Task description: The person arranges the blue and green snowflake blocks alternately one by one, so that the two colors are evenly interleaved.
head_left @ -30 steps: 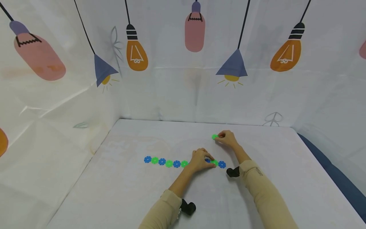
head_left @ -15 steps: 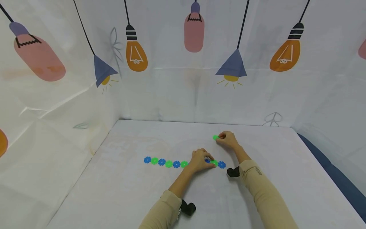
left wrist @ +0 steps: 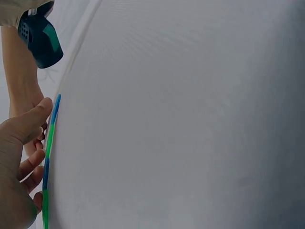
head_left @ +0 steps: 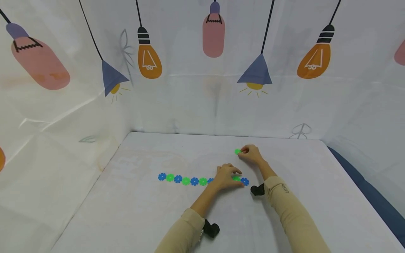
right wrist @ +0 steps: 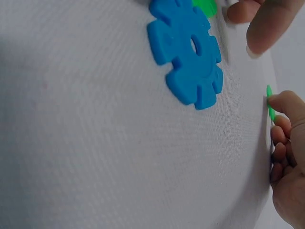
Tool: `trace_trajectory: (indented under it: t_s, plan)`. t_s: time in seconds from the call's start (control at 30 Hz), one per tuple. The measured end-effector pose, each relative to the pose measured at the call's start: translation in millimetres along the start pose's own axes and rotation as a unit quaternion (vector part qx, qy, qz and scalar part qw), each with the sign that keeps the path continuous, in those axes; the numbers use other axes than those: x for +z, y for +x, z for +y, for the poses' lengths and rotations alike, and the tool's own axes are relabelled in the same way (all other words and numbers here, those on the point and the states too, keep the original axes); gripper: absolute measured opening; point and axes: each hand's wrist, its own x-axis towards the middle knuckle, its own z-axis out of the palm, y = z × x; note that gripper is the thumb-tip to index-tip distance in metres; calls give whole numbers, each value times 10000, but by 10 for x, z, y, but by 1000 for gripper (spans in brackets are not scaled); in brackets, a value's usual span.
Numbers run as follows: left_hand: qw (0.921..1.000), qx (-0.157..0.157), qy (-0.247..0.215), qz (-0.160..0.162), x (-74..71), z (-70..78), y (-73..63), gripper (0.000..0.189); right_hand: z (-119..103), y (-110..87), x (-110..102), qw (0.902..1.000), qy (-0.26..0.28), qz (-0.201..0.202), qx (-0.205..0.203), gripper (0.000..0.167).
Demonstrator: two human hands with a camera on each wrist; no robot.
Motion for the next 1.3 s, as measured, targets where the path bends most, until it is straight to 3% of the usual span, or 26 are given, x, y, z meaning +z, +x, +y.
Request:
trace_trajectory:
  t_s: [0.37,0.8,0.97,1.3]
  plan:
    - [9998,-85,182,-41,63,30,83,31,-24,2,-21,9999,111,65,-93,26]
    - [9999,-121,73,91,89,76,55,27,16,-78,-15,9988,253,420,-50,30]
    - [9997,-164,141,129,91,84,52,27,51,-242,-146,9985,215,369,-331,28]
    - [9995,-212,53,239,110,70,36,25,187,-839,-408,9987,-37,-123,-503,20]
